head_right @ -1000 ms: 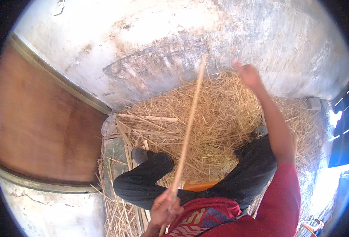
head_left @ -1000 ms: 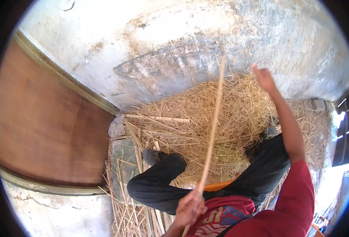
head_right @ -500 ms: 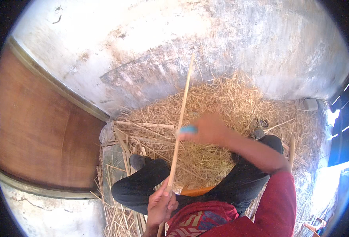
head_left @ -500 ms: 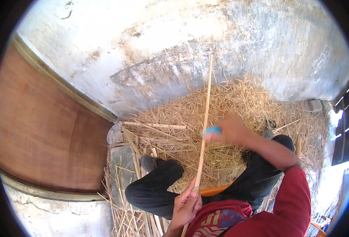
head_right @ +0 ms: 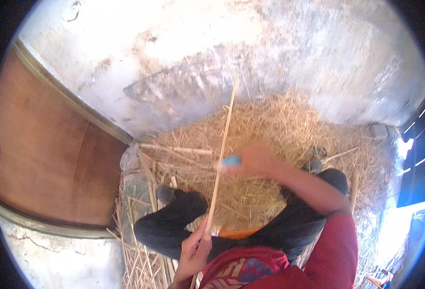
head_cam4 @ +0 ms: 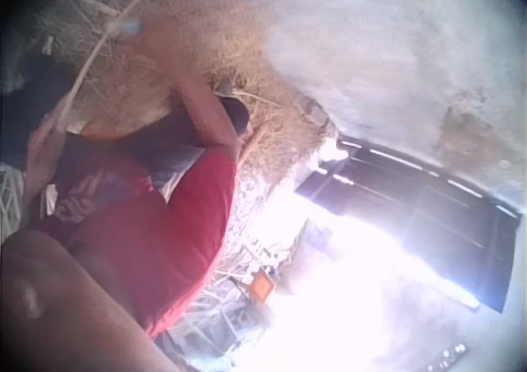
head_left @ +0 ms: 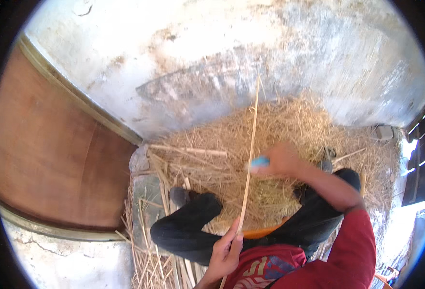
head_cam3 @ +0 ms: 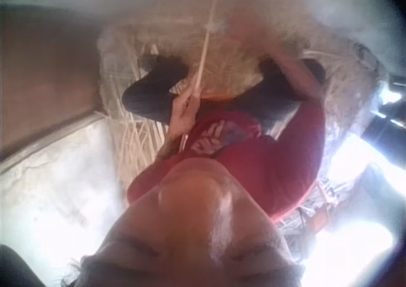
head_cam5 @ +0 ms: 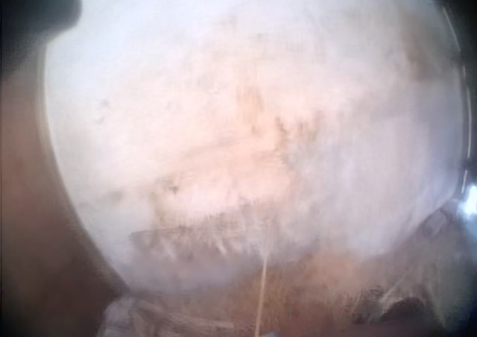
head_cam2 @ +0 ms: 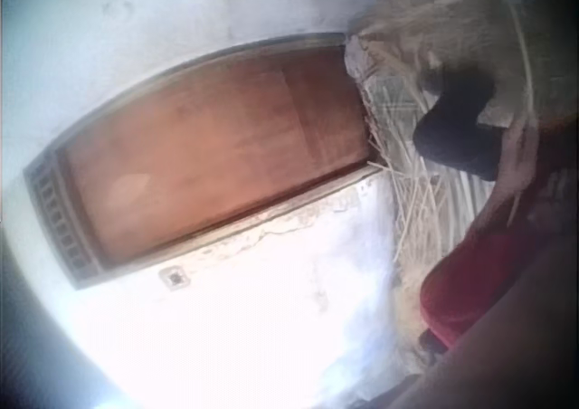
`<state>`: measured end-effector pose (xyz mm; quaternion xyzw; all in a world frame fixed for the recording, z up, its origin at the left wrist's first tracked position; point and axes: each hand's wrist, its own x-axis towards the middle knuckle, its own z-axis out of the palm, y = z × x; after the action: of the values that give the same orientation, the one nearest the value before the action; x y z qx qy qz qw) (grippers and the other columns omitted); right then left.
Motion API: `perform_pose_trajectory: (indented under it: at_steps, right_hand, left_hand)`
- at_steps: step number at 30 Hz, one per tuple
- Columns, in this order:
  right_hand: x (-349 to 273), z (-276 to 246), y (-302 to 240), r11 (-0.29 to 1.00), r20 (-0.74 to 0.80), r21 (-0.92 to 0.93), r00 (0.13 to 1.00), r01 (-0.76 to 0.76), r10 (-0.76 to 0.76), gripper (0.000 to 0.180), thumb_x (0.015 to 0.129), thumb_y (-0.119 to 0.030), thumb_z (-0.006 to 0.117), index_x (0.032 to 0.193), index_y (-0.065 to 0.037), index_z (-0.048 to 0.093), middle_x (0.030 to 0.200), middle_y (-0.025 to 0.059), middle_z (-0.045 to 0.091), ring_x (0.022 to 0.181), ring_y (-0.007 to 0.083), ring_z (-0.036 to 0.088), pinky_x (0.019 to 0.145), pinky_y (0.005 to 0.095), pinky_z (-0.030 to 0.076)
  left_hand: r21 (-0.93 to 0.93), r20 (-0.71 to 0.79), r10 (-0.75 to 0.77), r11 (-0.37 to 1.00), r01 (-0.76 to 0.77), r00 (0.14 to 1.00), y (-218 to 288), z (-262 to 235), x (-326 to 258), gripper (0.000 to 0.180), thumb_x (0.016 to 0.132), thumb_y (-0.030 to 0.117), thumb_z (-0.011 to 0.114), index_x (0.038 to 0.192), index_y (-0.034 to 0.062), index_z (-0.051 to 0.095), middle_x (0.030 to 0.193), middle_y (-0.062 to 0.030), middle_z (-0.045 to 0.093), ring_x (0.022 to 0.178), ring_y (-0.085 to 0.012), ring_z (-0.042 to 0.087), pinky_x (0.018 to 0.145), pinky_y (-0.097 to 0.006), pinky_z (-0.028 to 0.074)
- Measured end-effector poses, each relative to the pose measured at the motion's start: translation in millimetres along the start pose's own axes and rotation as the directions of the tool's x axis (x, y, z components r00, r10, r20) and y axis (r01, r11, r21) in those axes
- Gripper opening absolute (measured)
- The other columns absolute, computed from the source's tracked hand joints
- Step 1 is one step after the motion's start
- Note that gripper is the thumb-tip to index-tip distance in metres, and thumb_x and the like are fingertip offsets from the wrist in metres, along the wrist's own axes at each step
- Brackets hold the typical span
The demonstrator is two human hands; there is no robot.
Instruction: The person sits cross-legged on a pile of straw and uses a small blue knife to peel the bark off a long, thin wooden stick. They hold the stick with their left hand and scrape downwards with the knife in their right hand, repeating the motion along the length of the stick.
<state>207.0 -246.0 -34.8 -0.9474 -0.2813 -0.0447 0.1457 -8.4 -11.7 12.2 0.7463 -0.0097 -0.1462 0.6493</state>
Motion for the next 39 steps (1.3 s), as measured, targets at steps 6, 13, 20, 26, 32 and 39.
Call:
perform_pose_trajectory:
  at_steps: [6,13,20,26,32,39]
  right_hand:
    - [35.6,-22.1,80.5,0.828,0.140,0.180,0.847,-0.531,0.512,0.080,0.081,-0.079,0.034,0.085,-0.008,0.071,0.063,0.0103,0.061,0.063,0.0253,0.062,0.058,0.0398,0.050]
    - [25.6,2.7,55.4,0.894,0.119,0.173,0.910,-0.413,0.397,0.083,0.082,-0.080,0.030,0.067,-0.005,0.065,0.055,0.0080,0.054,0.053,0.0208,0.056,0.050,0.0370,0.047]
    - [19.2,3.1,54.1,0.915,0.065,0.171,0.931,-0.366,0.360,0.082,0.082,-0.079,0.028,0.060,-0.007,0.060,0.049,0.0059,0.048,0.049,0.0179,0.052,0.043,0.0365,0.043]
    - [36.9,-22.4,127.4,0.685,0.066,0.247,0.718,-0.685,0.693,0.087,0.080,-0.079,0.034,0.071,0.002,0.065,0.059,0.0194,0.058,0.060,0.0328,0.062,0.062,0.0451,0.049]
    - [41.7,-32.5,196.0,0.685,-0.196,0.097,0.661,-0.722,0.724,0.089,0.081,-0.079,0.034,0.066,0.003,0.065,0.066,0.0241,0.063,0.067,0.0346,0.065,0.066,0.0453,0.050]
    - [7.8,-22.8,194.4,0.731,-0.123,0.244,0.728,-0.637,0.675,0.079,0.075,-0.087,0.026,0.048,-0.014,0.039,0.047,-0.0005,0.038,0.044,0.0125,0.039,0.040,0.0304,0.032]
  left_hand:
    - [-0.025,0.071,-0.038,0.999,0.040,0.997,0.4,9.6,-12.0,0.045,0.097,0.008,0.047,0.140,0.0004,0.036,0.082,0.0052,0.047,0.068,-0.0015,0.039,0.060,-0.016,0.034]
    - [0.083,0.029,0.000,0.997,-0.002,1.000,-4.2,7.9,-14.8,0.046,0.098,0.012,0.047,0.140,-0.0023,0.035,0.087,0.0048,0.049,0.073,-0.0025,0.041,0.064,-0.016,0.036]
    - [0.048,0.057,-0.091,0.995,0.088,0.994,3.0,5.7,-16.2,0.046,0.098,0.012,0.047,0.140,-0.0001,0.036,0.085,0.0039,0.049,0.074,-0.0028,0.041,0.065,-0.017,0.036]
    - [0.049,0.120,-0.103,0.994,0.097,0.987,11.8,8.3,-28.9,0.043,0.098,0.012,0.046,0.138,-0.0001,0.039,0.084,-0.0024,0.056,0.077,-0.0044,0.047,0.068,-0.021,0.041]
    - [0.035,0.172,-0.001,0.999,-0.005,0.985,-2.0,14.1,-27.9,0.045,0.098,0.013,0.046,0.140,0.0013,0.036,0.086,0.0003,0.052,0.079,-0.0045,0.045,0.070,-0.019,0.036]
    - [-0.392,0.035,-0.130,0.910,0.133,0.991,-22.1,-1.0,-12.1,0.050,0.098,0.015,0.046,0.144,0.0048,0.030,0.066,0.0035,0.037,0.056,-0.0054,0.035,0.051,-0.023,0.033]
